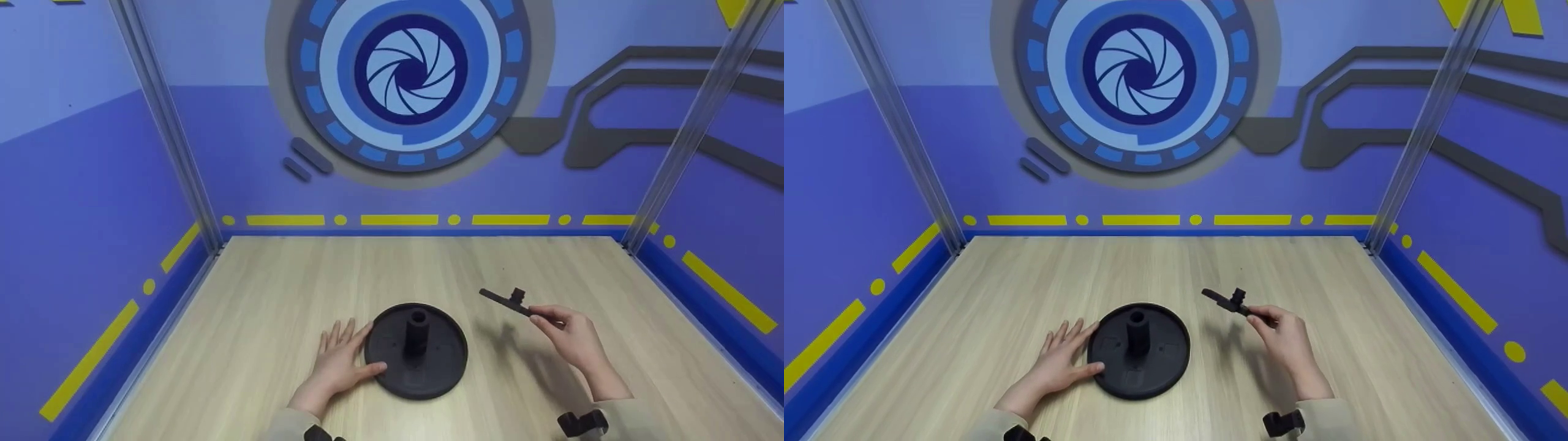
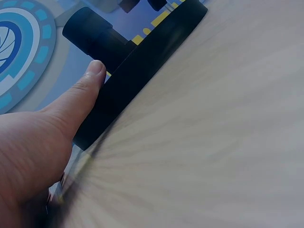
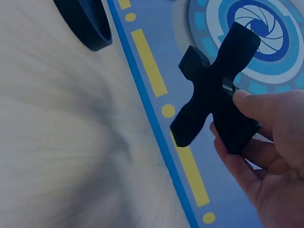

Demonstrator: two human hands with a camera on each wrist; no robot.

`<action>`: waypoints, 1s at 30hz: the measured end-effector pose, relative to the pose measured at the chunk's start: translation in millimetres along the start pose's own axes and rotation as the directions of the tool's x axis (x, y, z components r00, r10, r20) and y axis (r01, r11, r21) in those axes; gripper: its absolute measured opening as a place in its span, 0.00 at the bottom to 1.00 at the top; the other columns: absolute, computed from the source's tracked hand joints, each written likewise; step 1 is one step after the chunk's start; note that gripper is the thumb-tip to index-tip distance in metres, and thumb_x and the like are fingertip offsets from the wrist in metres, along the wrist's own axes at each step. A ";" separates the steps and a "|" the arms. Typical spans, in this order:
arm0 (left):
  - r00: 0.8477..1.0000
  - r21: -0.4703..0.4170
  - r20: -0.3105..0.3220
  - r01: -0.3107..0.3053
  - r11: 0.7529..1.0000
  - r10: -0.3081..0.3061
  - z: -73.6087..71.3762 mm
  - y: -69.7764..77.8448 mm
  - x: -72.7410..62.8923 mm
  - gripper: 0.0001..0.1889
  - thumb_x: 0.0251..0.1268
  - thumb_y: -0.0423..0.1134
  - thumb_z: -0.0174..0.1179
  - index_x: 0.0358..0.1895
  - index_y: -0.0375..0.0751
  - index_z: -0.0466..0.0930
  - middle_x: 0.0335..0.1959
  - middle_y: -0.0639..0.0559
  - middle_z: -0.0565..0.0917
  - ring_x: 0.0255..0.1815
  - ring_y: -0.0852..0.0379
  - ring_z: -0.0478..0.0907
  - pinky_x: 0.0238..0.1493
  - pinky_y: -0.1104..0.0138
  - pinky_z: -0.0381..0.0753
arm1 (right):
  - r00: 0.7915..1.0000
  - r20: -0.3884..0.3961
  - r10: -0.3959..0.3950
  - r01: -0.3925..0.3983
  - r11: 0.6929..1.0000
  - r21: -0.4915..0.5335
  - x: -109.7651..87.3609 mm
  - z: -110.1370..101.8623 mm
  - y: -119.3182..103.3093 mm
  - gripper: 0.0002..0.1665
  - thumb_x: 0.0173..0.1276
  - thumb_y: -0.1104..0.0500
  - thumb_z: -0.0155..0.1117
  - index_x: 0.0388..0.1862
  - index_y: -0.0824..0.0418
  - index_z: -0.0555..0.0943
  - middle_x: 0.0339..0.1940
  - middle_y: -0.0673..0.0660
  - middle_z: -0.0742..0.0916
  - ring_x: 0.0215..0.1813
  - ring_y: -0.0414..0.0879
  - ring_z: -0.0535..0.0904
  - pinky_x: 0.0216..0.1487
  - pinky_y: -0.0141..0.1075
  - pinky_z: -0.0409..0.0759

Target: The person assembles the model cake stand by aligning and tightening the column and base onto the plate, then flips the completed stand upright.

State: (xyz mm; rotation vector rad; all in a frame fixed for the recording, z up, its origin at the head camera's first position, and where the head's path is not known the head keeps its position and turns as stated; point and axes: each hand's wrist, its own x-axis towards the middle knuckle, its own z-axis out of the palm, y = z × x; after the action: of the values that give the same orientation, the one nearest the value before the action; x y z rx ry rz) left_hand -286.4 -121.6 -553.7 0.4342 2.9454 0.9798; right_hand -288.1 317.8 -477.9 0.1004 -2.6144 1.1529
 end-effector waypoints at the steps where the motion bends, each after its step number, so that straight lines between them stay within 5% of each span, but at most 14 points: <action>1: 1.000 0.000 0.000 -0.001 1.000 0.001 0.1 -0.3 0.3 0.50 0.58 0.71 0.65 0.81 0.51 0.60 0.83 0.32 0.54 0.85 0.26 0.41 0.82 0.32 0.34 | 1.000 0.007 0.005 -0.005 1.000 0.000 -0.2 0.3 -2.0 0.14 0.75 0.57 0.66 0.54 0.61 0.88 0.49 0.61 0.91 0.45 0.31 0.84 0.45 0.19 0.81; 6: 1.000 0.007 0.000 -0.003 1.000 0.003 0.5 -0.8 1.8 0.50 0.59 0.71 0.65 0.81 0.52 0.60 0.83 0.32 0.54 0.85 0.27 0.41 0.83 0.33 0.34 | 0.998 0.044 0.041 -0.043 0.999 0.030 0.2 0.8 -10.3 0.16 0.76 0.52 0.65 0.53 0.61 0.88 0.46 0.59 0.93 0.45 0.38 0.87 0.44 0.24 0.82; 15: 1.000 0.001 0.002 -0.003 1.000 0.003 -0.5 -0.6 1.0 0.50 0.59 0.70 0.65 0.81 0.52 0.60 0.83 0.32 0.54 0.85 0.26 0.41 0.82 0.32 0.34 | 0.993 0.093 0.073 -0.091 0.971 0.220 0.6 4.3 -23.4 0.20 0.76 0.53 0.65 0.55 0.67 0.86 0.47 0.61 0.92 0.39 0.34 0.88 0.45 0.26 0.89; 23: 1.000 0.006 0.000 0.003 1.000 -0.003 -0.2 0.1 -0.8 0.51 0.58 0.72 0.64 0.81 0.50 0.61 0.83 0.32 0.54 0.84 0.26 0.42 0.83 0.33 0.35 | 0.990 0.130 0.047 -0.095 0.914 0.394 2.7 10.9 -38.9 0.20 0.73 0.63 0.68 0.59 0.73 0.82 0.49 0.64 0.91 0.39 0.39 0.91 0.47 0.30 0.90; 30: 1.000 0.003 -0.006 0.007 1.000 -0.007 0.4 0.4 -1.1 0.51 0.58 0.71 0.65 0.81 0.50 0.61 0.83 0.32 0.55 0.85 0.27 0.42 0.83 0.33 0.35 | 0.985 0.169 0.034 -0.119 0.841 0.527 10.1 18.7 -58.9 0.22 0.72 0.64 0.68 0.60 0.77 0.80 0.42 0.51 0.92 0.41 0.39 0.90 0.48 0.29 0.89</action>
State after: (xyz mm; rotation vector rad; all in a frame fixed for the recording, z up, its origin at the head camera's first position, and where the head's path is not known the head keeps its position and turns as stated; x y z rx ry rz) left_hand -285.3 -121.4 -553.9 0.4222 2.9517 0.9780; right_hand -291.7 264.7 -445.0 0.2052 -2.3505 1.9529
